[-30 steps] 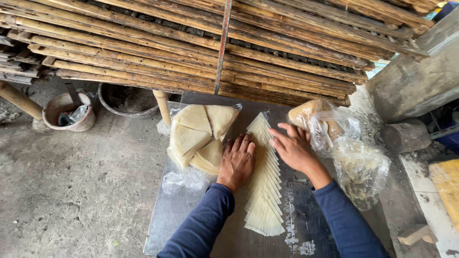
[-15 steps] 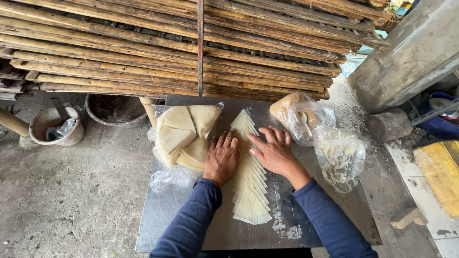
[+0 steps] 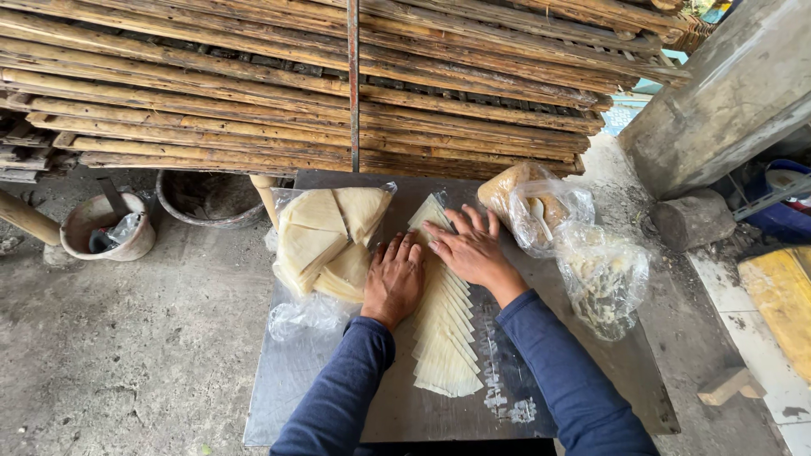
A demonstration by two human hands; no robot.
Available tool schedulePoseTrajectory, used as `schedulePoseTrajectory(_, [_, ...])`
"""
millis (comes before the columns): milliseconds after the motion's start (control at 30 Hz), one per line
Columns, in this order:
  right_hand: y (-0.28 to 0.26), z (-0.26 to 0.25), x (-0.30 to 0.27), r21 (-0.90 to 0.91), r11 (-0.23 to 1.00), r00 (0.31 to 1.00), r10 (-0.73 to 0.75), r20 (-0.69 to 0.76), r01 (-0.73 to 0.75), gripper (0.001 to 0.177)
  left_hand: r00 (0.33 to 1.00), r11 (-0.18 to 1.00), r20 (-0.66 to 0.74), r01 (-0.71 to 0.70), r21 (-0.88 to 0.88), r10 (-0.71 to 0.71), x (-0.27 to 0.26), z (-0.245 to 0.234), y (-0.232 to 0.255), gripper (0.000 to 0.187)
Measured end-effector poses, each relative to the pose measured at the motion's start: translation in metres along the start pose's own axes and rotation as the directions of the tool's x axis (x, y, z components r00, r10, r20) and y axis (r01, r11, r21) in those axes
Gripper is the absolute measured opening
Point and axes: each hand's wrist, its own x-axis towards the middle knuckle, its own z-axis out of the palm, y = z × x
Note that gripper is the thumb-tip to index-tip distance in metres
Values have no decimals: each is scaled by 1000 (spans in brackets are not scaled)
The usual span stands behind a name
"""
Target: The person folds thin triangular wrappers on a metal table, places a small amount of filling onto each, and rolls them into cylindrical shapes. The person repeats this process for multiple wrappers, stacking the finished rolls on the table.
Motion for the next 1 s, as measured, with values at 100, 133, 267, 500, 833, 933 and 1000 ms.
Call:
schedulePoseTrajectory(100, [11,-1,7,-95,995,1000,30,7,-29,50,1000,1000,-5,-6,-7,6,1,-1,0,35])
schedulePoseTrajectory(133, [15,0,8,-128,991,999,32,-8,-33,53,1000,1000,-2,-4,-4,4,0,-1,0,35])
schedulePoseTrajectory(267, [25,6,17,-72,995,997,59,-39,-62,61,1000,1000,1,5,-14,-5,0,-4,2,34])
schedulePoseTrajectory(500, [27,18,46,-35,999,999,42,30,-41,62,1000,1000,24,13,-20,-12,2,-11,5,31])
schedulePoseTrajectory(833, [35,5,25,-76,993,995,96,27,-94,64,1000,999,16,15,-30,-15,3,-12,5,31])
schedulePoseTrajectory(933, [32,1,5,-59,997,998,55,14,-54,61,1000,1000,18,12,-26,-11,2,-11,5,31])
schedulePoseTrajectory(1000, [28,-2,-10,-64,997,999,45,11,-45,60,1000,999,15,13,-30,-12,1,-11,5,30])
